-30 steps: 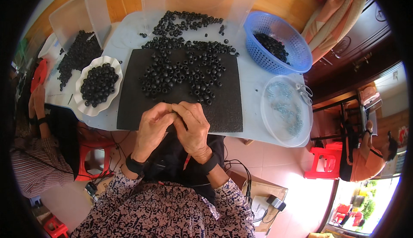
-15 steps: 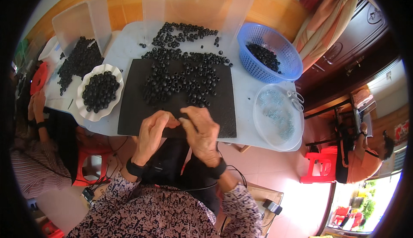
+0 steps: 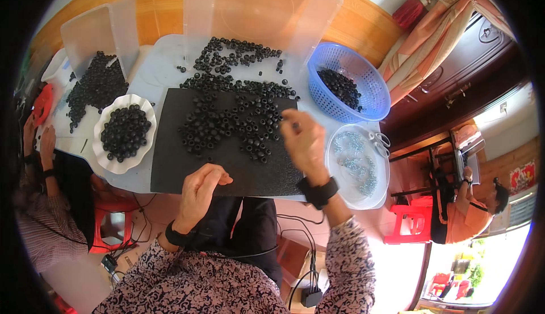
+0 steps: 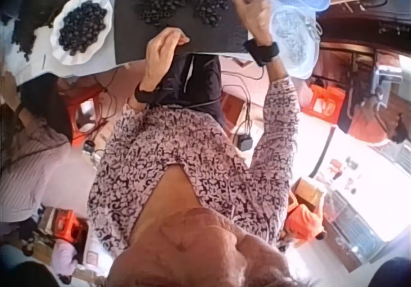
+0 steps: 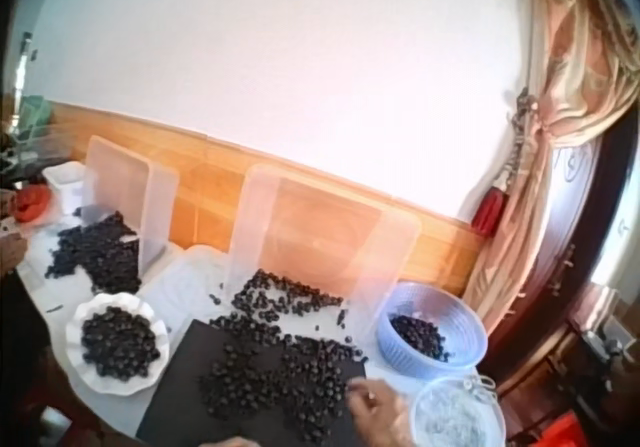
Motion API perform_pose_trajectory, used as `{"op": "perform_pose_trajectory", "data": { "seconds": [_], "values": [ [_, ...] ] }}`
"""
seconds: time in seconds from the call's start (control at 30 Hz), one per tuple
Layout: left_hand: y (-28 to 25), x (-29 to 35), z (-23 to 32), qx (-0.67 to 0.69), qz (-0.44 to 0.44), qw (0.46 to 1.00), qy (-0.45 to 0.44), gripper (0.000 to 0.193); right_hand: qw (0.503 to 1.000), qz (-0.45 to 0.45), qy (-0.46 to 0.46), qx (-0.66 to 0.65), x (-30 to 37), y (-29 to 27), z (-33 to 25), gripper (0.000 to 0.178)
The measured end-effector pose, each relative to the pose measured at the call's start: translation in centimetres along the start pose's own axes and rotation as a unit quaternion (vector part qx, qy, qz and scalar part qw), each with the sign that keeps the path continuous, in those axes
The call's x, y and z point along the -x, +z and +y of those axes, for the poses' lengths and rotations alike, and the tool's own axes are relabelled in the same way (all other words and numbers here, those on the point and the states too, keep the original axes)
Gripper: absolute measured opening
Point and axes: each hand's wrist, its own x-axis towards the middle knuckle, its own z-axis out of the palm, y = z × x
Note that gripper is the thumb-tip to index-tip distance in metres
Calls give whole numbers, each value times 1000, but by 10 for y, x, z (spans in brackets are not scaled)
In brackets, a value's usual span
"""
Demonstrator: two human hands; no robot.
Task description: Manually sort and inspect small black plastic or rubber components on a work surface.
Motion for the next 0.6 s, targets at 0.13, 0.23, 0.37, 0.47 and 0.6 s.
{"op": "perform_pose_trajectory", "data": {
  "seconds": [0.13,0.23,0.37,0.47,0.6],
  "values": [
    [-2,2,0,-19,0,1000,3,27,994,-108,-8,27,24,32,-25,22],
    [-1,1,-1,-21,-2,1000,13,26,992,-107,-38,62,24,46,-39,24],
    [6,0,-5,11,-8,1000,-10,23,989,-90,-108,51,22,60,-46,25],
    [3,0,3,-39,10,999,-7,19,988,-86,-127,23,28,74,-59,26],
    [1,1,-4,-16,4,1000,-6,16,982,-92,-161,-45,37,84,-57,24]
  ]
}}
